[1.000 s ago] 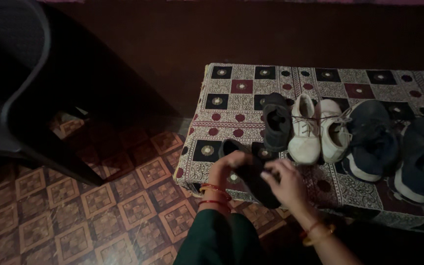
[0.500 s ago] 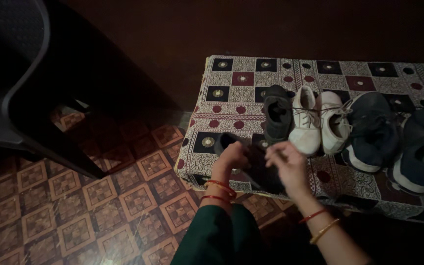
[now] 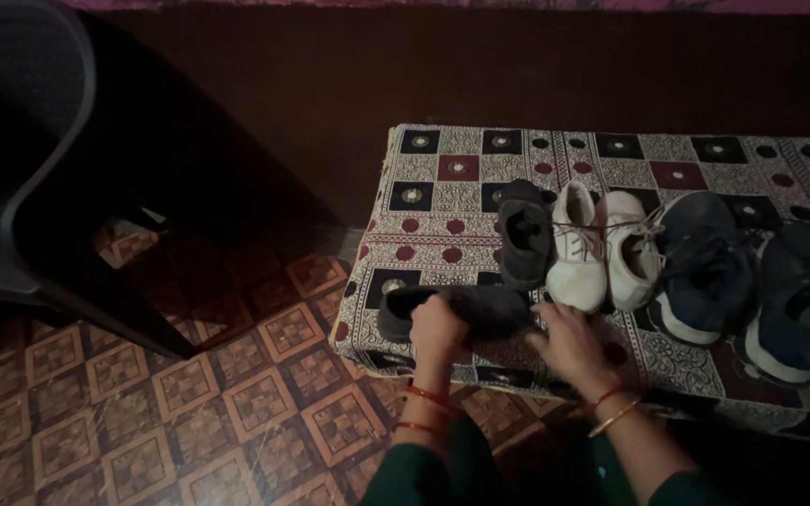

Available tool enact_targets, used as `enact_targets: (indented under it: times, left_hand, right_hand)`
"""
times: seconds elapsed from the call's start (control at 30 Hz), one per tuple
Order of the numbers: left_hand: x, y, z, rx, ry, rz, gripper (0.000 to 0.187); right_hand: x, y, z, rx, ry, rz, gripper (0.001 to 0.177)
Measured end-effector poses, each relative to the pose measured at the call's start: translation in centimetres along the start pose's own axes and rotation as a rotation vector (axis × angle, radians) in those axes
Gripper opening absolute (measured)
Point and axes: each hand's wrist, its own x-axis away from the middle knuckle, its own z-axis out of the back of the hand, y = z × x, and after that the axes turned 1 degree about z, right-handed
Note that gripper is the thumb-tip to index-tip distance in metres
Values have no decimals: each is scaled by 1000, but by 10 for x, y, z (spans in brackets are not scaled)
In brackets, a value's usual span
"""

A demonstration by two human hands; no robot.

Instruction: The person removes laces from several pairs of shoes placed on a patterned bench, then re-laces each pair. They handle dark and light-colored shoes, threading laces through eyelets and tying them.

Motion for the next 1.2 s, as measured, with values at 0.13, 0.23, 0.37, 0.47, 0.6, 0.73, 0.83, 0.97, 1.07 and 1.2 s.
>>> enact_targets:
  times: [0.13, 0.23, 0.37, 0.47, 0.6, 0.73, 0.83, 0.97, 1.07, 1.2]
  left_hand:
    - [9, 9, 17, -493, 77, -74, 15]
    - [15, 18, 30, -395, -17, -46, 15]
    - [19, 32, 35, -116, 93, -47, 32]
    - [17, 30, 32, 17, 274, -73, 30]
    - [1, 13, 23, -122, 292, -34, 26]
    - [0, -3, 14, -178, 286, 10, 23]
    - [0, -3, 13, -239, 309, 20, 15]
    - [-10, 2, 18, -169, 261, 59, 22]
    - [-22, 5, 18, -183, 264, 63, 23]
    - [-45, 11, 4, -225, 346, 12, 26]
  right_hand:
    - [19, 13, -27, -48, 66, -35, 29]
    - [16, 27, -38, -147, -95, -237, 21]
    - [-11, 28, -40, -351, -112, -425, 23]
    - [-42, 11, -25, -507, -25, -438, 30]
    - [-100, -17, 3, -620, -66, -540, 33]
    - [-170, -37, 26, -544, -152, -592, 36]
    - [-218, -44, 38, -656, -81, -485, 32]
    - [-259, -47, 40, -694, 133, -366, 27]
    - [-278, -40, 25, -685, 215, -371, 26]
    - [-286, -8, -20, -642, 154, -411, 30]
